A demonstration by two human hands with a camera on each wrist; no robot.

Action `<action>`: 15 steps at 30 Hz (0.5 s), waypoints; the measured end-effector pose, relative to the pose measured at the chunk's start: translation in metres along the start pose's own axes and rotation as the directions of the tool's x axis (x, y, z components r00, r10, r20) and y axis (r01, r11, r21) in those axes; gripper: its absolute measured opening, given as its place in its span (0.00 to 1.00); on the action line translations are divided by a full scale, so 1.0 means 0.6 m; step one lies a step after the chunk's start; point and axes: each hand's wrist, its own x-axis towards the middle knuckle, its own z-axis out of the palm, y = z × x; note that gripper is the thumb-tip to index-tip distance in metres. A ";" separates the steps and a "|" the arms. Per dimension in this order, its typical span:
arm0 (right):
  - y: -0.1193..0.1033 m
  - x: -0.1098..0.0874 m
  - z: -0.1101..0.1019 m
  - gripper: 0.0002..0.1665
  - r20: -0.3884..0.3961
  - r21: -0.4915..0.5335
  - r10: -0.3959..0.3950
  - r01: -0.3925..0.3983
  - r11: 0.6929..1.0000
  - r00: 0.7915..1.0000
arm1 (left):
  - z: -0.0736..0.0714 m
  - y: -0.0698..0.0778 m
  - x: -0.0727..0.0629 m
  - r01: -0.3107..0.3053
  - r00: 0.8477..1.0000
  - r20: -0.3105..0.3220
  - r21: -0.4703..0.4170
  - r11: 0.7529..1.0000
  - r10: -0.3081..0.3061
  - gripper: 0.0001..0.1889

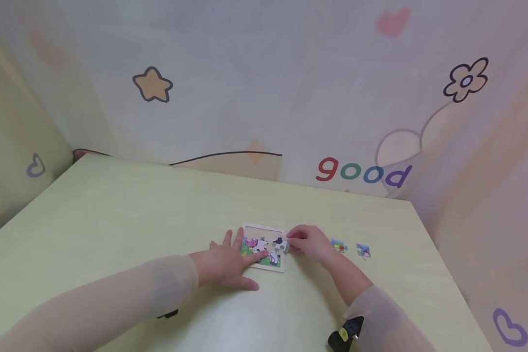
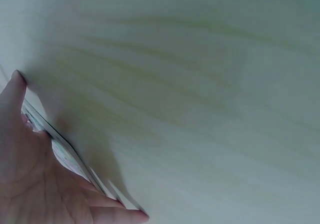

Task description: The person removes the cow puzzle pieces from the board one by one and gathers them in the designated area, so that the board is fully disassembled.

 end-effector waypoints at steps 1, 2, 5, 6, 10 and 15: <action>0.002 -0.002 -0.005 0.11 0.003 0.004 -0.004 0.004 1.000 1.000 | 0.000 0.000 0.001 0.000 1.000 -0.001 0.004 1.000 0.000 0.41; 0.003 -0.005 -0.010 0.12 0.001 0.011 -0.005 0.005 1.000 1.000 | 0.000 0.000 0.001 0.000 1.000 -0.003 0.005 1.000 0.000 0.41; 0.008 -0.012 -0.025 0.13 -0.001 0.018 -0.007 0.007 1.000 1.000 | 0.001 0.000 0.003 0.002 1.000 -0.009 0.014 1.000 -0.002 0.41; 0.009 -0.015 -0.030 0.14 -0.004 0.018 -0.006 0.006 1.000 1.000 | 0.001 0.001 0.004 0.003 1.000 -0.011 0.016 1.000 -0.002 0.41; 0.021 -0.026 -0.045 0.14 -0.014 0.015 0.001 0.000 1.000 1.000 | 0.004 0.001 0.006 0.003 1.000 -0.023 0.032 0.999 -0.002 0.41; 0.038 -0.042 -0.062 0.14 -0.017 0.019 -0.001 0.001 1.000 1.000 | 0.008 0.003 0.006 0.004 1.000 -0.026 0.037 0.999 -0.004 0.40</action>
